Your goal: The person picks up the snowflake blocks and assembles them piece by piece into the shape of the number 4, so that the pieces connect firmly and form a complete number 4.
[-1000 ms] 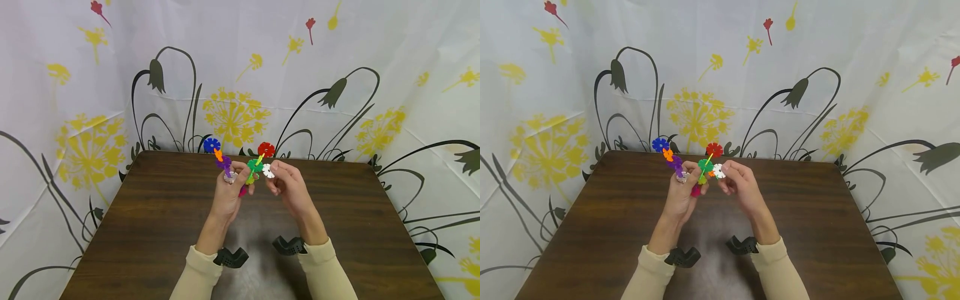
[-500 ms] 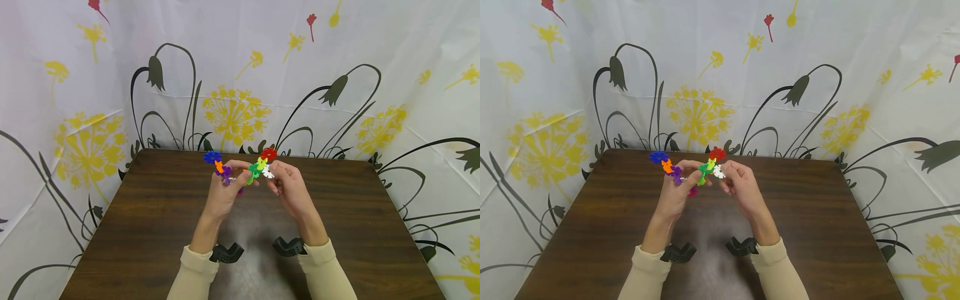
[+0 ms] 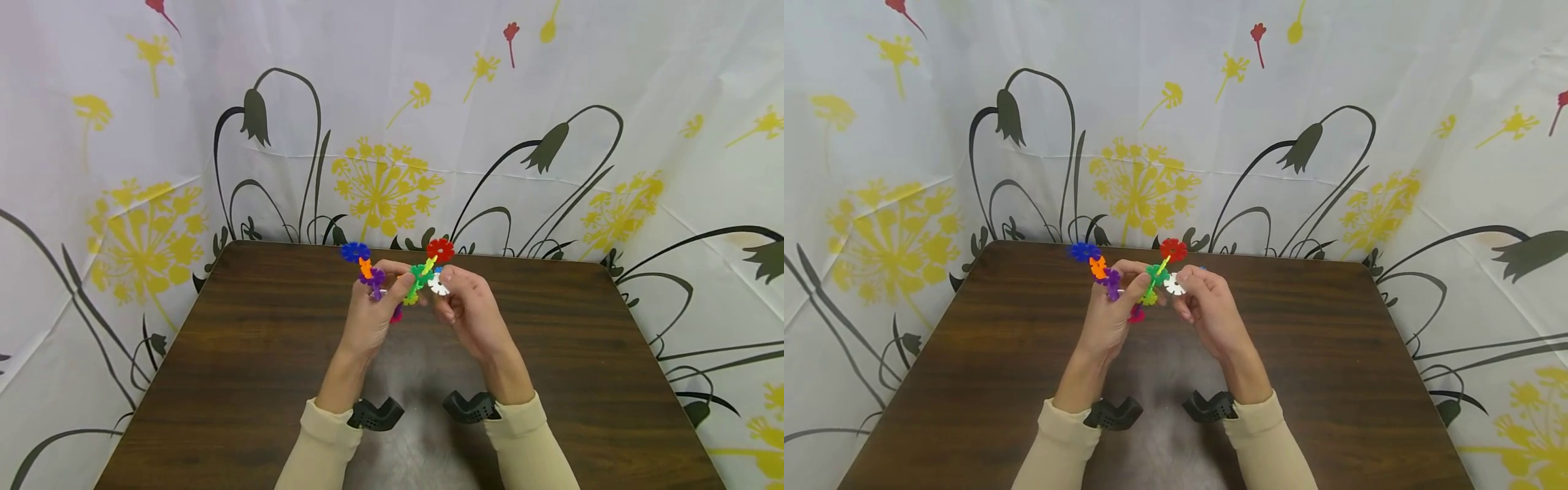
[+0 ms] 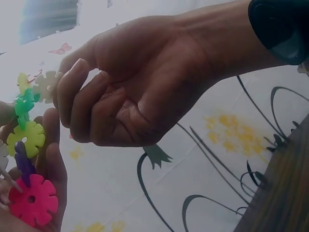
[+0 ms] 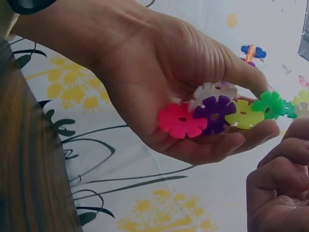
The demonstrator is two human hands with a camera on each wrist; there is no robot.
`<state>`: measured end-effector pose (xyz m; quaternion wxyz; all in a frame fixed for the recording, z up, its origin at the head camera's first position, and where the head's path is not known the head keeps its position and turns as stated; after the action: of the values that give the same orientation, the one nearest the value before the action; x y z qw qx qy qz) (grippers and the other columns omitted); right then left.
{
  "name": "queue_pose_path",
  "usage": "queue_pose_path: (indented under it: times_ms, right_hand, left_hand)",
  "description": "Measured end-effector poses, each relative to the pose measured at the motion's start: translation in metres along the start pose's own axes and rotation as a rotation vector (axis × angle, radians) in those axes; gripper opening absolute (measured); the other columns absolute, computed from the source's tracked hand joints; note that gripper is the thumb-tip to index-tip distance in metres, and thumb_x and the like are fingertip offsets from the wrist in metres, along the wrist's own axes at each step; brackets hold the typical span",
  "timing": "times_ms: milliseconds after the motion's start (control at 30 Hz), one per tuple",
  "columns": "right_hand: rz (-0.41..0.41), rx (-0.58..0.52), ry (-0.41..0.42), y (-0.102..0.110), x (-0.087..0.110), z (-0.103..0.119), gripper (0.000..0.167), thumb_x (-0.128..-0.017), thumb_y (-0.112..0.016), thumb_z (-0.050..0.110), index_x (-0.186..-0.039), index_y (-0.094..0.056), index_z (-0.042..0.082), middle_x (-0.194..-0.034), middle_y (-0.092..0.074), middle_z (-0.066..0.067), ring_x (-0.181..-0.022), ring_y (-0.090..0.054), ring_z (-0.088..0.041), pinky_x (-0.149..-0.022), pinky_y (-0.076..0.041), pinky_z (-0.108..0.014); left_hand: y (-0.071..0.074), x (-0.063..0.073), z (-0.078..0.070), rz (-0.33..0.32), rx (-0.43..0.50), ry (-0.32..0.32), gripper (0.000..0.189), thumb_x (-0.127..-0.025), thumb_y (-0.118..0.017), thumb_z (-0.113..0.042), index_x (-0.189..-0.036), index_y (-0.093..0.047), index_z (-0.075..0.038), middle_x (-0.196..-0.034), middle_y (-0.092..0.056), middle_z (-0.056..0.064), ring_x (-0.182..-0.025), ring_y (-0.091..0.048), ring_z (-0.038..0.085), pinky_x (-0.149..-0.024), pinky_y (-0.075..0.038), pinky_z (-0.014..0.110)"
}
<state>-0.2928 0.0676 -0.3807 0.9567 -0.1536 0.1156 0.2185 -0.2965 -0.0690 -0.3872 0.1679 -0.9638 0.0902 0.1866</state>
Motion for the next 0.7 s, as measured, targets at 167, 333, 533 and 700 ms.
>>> queue_pose_path:
  times_ms: [167,333,533,700]
  right_hand:
    - [-0.011,0.01,-0.047,0.0,0.002,-0.002,0.033,-0.114,-0.043,0.015,-0.09,-0.065,0.012,-0.061,-0.049,0.005,-0.054,-0.032,-0.015,-0.054,-0.019,-0.036]
    - [-0.029,-0.001,-0.095,0.0,0.005,-0.002,0.029,-0.115,-0.045,0.015,-0.097,-0.067,0.011,-0.062,-0.048,0.005,-0.054,-0.027,-0.016,-0.055,-0.018,-0.035]
    - [-0.095,-0.001,-0.146,0.002,0.006,-0.003,0.027,-0.115,-0.048,0.016,-0.095,-0.064,0.01,-0.061,-0.04,0.003,-0.056,-0.026,-0.016,-0.058,-0.018,-0.033]
    - [-0.154,0.01,-0.195,0.005,0.008,-0.009,0.025,-0.115,-0.05,0.018,-0.096,-0.064,0.009,-0.059,-0.034,0.004,-0.055,-0.024,-0.015,-0.056,-0.017,-0.032]
  left_hand:
    - [0.001,-0.001,-0.002,0.013,-0.004,-0.031,0.013,-0.107,-0.069,-0.016,-0.115,-0.071,-0.006,-0.106,-0.076,0.002,-0.077,-0.073,0.014,-0.064,-0.054,0.019]
    - [-0.002,-0.002,-0.007,0.077,0.066,-0.08,0.007,-0.106,-0.069,-0.011,-0.108,-0.073,-0.017,-0.117,-0.075,0.004,-0.084,-0.077,0.016,-0.076,-0.062,0.024]
    - [-0.003,-0.003,-0.005,0.087,0.061,-0.036,0.008,-0.105,-0.07,-0.011,-0.105,-0.073,-0.018,-0.114,-0.072,0.005,-0.079,-0.076,0.017,-0.076,-0.061,0.024]
    - [-0.004,-0.002,0.004,0.087,0.029,0.017,0.002,-0.105,-0.071,-0.011,-0.105,-0.071,-0.009,-0.109,-0.071,0.003,-0.079,-0.076,0.018,-0.077,-0.062,0.027]
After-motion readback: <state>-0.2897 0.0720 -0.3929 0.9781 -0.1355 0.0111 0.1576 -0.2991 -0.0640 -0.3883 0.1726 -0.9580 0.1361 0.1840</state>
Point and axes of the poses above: each hand's wrist, its own x-axis away from the middle knuckle, its own y-axis out of the back of the hand, z = x × y, the point moved 10 cm from there along -x, towards the middle knuckle
